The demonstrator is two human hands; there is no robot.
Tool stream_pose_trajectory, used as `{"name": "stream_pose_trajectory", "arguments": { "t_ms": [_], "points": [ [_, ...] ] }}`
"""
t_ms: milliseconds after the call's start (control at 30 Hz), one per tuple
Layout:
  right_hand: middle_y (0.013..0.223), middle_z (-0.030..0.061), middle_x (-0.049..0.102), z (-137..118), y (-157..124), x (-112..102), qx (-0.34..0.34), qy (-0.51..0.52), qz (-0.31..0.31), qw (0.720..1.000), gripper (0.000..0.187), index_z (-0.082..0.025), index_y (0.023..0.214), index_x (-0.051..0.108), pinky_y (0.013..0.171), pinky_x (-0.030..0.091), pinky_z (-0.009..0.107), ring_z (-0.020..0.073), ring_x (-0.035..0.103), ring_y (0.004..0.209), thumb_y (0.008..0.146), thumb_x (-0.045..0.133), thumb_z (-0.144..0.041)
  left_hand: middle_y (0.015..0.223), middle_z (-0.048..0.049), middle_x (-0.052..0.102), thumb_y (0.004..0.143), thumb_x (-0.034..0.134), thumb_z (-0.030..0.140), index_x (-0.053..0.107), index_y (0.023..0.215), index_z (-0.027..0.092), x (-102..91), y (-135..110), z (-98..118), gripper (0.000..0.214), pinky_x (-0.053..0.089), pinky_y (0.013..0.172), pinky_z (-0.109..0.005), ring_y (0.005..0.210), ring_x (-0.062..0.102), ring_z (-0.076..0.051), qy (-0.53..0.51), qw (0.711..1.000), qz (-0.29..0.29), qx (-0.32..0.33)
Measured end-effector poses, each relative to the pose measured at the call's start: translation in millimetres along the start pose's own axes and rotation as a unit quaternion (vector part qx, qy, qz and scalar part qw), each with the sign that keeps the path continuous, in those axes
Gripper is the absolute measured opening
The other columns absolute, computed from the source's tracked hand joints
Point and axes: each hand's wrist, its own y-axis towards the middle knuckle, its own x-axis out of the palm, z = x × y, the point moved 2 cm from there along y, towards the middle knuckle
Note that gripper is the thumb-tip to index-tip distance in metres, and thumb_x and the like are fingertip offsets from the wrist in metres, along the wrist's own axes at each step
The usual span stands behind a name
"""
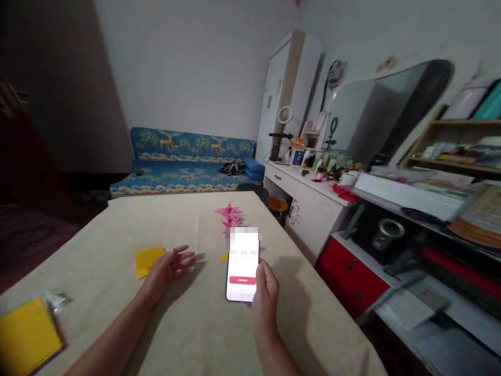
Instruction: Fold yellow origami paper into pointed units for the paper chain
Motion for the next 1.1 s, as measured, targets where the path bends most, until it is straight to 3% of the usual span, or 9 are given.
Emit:
{"name": "stream_pose_trajectory", "arguments": {
  "t_ms": [467,733,900,1100],
  "points": [
    [0.089,0.0054,0.069,-20,-7,-69,-0.045,-0.031,0.086,0.995,0.035,-0.017,0.097,0.062,0.064,0.051,0.030,0.0216,0.066,0.077,0.079,0.059,-0.046,0.101,-0.0150,0.068,0.079,0.059,0.041,0.058,0.113,0.013,-2.5,1,4,0.044,0.055,0.070,-0.035,0.088,0.067,-0.026,0.011,1.000,-0.005,-0.020],
    [0.094,0.0073,0.070,-33,-11,-114,-0.077,-0.068,0.129,0.986,0.040,-0.016,0.103,0.062,0.063,0.052,0.030,0.0225,0.066,0.077,0.076,0.061,-0.046,0.101,-0.0130,0.069,0.078,0.059,0.042,0.060,0.111,0.015,-7.6,5,1,0.042,0.056,0.072,-0.032,0.089,0.067,-0.024,0.016,1.000,-0.014,-0.021],
    [0.093,0.0075,0.070,-42,-19,-154,-0.093,-0.110,0.178,0.973,0.044,-0.015,0.101,0.063,0.066,0.053,0.034,0.0237,0.067,0.078,0.074,0.062,-0.048,0.101,-0.0120,0.069,0.077,0.060,0.043,0.061,0.108,0.016,-11.0,8,0,0.041,0.057,0.072,-0.033,0.090,0.066,-0.024,0.027,0.999,-0.021,-0.012],
    [0.081,0.0051,0.070,-74,-43,-223,-0.094,-0.198,0.259,0.941,0.045,-0.014,0.095,0.064,0.058,0.054,0.035,0.0229,0.065,0.066,0.068,0.066,-0.050,0.100,-0.0122,0.069,0.078,0.059,0.043,0.061,0.109,0.016,-10.6,9,0,0.041,0.057,0.069,-0.033,0.087,0.067,-0.024,0.036,0.999,-0.018,-0.016]
  ]
}}
